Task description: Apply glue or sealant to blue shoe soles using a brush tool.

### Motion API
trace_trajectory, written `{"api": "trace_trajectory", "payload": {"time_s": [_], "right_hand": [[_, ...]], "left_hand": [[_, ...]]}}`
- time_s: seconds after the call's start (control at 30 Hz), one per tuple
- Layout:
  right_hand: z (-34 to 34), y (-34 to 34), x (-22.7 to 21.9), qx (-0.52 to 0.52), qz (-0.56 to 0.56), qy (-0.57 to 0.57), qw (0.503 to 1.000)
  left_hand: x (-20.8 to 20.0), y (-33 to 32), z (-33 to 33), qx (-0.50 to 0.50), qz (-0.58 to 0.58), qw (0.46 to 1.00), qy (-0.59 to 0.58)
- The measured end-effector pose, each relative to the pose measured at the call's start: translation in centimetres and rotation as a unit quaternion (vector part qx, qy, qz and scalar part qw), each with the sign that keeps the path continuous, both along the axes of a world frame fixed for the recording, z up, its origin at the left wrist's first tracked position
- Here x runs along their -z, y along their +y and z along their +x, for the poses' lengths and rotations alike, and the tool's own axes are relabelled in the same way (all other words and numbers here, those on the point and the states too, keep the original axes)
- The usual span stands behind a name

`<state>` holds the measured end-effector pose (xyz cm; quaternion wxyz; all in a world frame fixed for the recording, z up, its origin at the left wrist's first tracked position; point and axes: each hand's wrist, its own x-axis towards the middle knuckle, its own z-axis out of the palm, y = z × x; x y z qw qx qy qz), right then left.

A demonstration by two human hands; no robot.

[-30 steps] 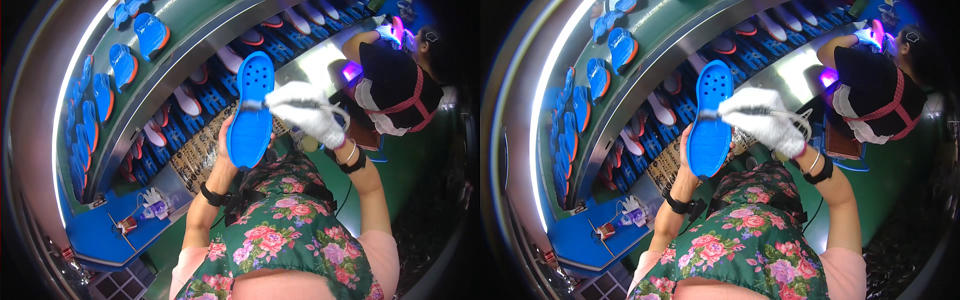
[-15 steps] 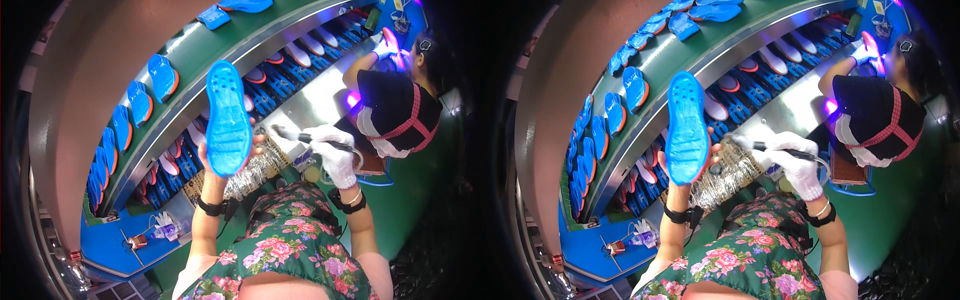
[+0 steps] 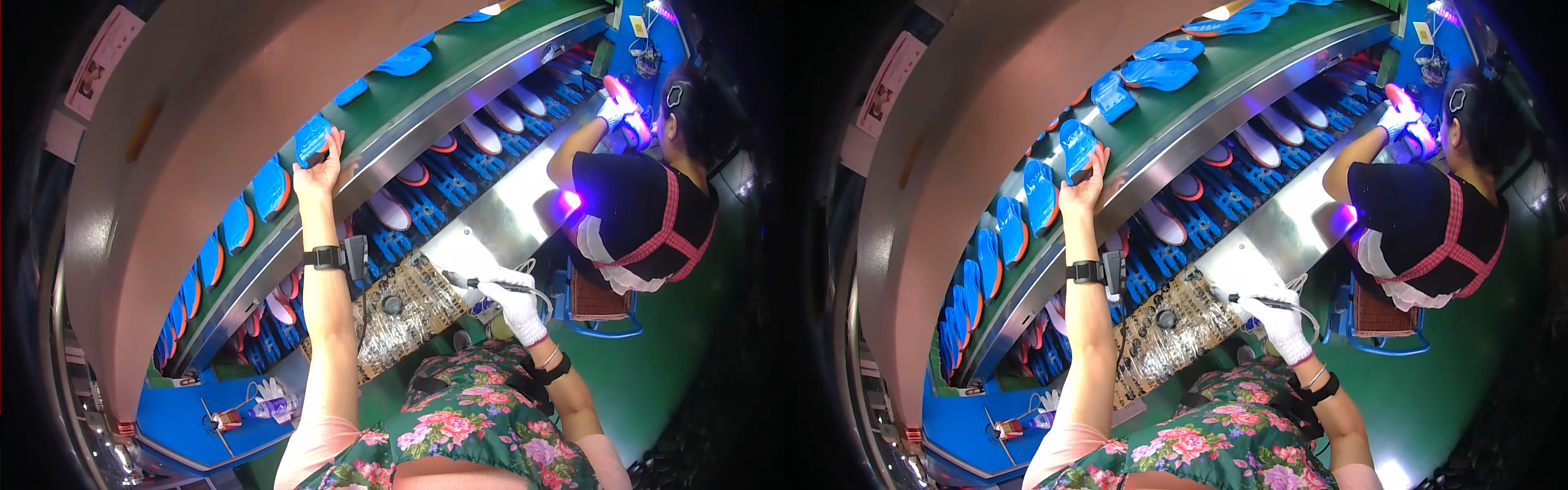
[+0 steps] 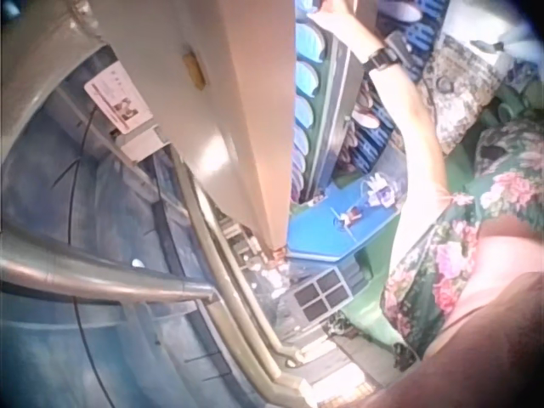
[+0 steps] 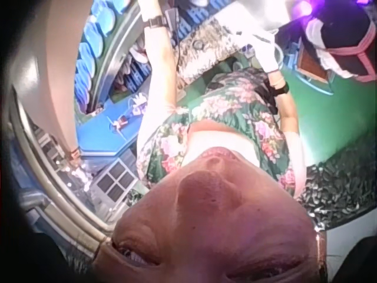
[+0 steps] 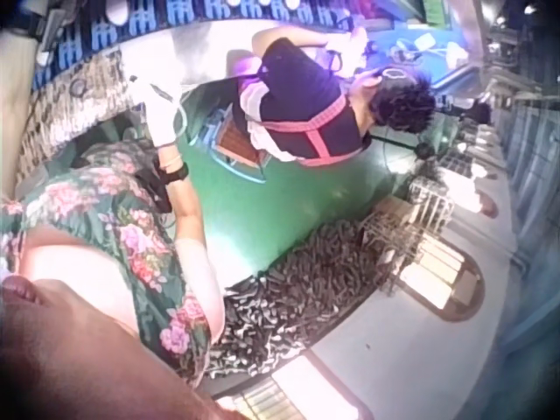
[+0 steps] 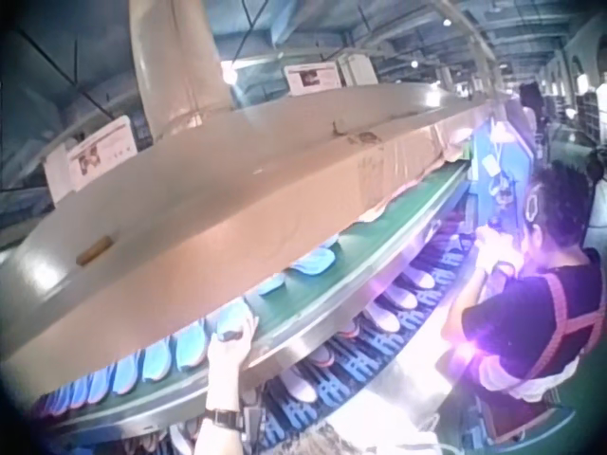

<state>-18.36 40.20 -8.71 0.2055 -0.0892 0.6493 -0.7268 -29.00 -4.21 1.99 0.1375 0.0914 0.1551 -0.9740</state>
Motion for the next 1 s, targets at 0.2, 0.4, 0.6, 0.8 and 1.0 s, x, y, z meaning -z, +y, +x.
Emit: {"api": "trace_trajectory", "payload": {"time_s": [0.2, 0.4, 0.6, 0.8, 1.0], "right_hand": [[-1.2, 0.3, 0.8, -0.005, -0.027, -0.024, 0.999], [-2.7, 1.1, 0.5, -0.029, 0.007, -0.013, 0.999], [-2.7, 1.5, 0.8, -0.022, -0.032, -0.050, 0.998], [-3.5, 3.4, 1.9, -0.023, -0.041, -0.097, 0.994], [-3.7, 3.8, 0.3, -0.037, -0.045, -0.093, 0.994]], "left_hand": [[-0.3, 7.3, -1.1, -0.082, -0.035, 0.995, -0.055], [-2.5, 9.1, -8.7, -0.020, -0.552, 0.801, -0.230], [-2.3, 5.2, -16.5, -0.021, -0.887, 0.044, -0.459], [1.6, 0.6, -17.8, -0.097, -0.861, 0.094, -0.490], [3.1, 0.3, -14.5, -0.313, -0.821, 0.166, -0.447]]}}
